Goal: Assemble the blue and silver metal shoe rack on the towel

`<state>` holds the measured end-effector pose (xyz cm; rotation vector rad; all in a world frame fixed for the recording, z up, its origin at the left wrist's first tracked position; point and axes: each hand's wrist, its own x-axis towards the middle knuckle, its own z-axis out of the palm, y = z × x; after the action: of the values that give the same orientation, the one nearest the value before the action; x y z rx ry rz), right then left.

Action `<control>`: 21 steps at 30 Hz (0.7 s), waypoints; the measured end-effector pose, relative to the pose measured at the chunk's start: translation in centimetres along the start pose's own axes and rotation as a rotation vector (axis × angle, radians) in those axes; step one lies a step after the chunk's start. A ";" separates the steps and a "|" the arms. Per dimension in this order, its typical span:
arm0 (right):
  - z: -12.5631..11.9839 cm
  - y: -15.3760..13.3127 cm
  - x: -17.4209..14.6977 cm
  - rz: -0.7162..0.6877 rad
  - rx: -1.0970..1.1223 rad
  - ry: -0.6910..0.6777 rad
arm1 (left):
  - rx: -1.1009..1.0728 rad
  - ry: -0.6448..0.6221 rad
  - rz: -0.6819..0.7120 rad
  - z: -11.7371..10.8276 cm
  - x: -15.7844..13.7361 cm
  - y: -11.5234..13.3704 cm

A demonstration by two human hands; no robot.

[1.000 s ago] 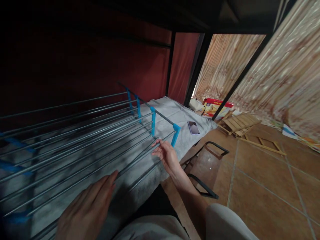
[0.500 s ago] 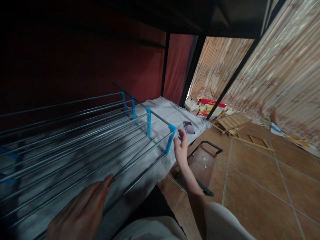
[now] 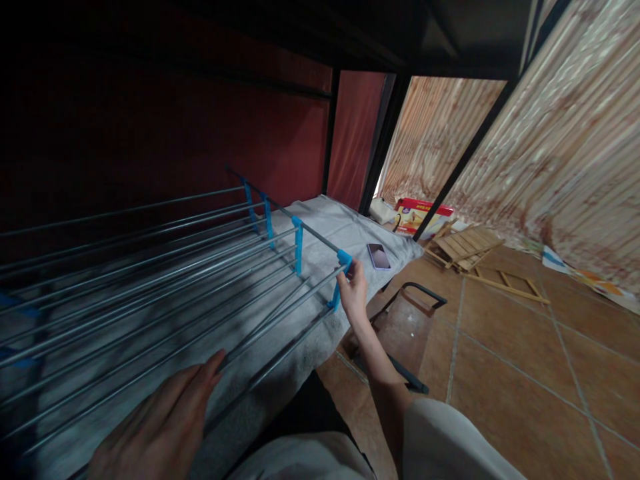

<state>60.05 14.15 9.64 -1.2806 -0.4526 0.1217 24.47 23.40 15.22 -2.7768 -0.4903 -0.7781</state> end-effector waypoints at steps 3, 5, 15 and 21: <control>0.4 0.0 0.1 -0.128 -0.113 0.076 | 0.005 0.002 0.004 0.0 -0.1 -0.1; 0.5 0.0 0.2 -0.139 -0.143 0.082 | 0.005 0.011 0.010 -0.1 -0.1 -0.2; 0.5 -0.2 0.4 -0.140 -0.244 0.130 | -0.014 0.012 0.001 -0.1 -0.4 -0.3; 0.4 0.0 0.5 -0.185 -0.330 0.132 | -0.020 0.015 -0.017 -0.1 -0.2 -0.1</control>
<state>60.35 14.70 9.82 -1.5508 -0.4884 -0.2000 24.26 23.41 15.21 -2.7864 -0.5064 -0.8108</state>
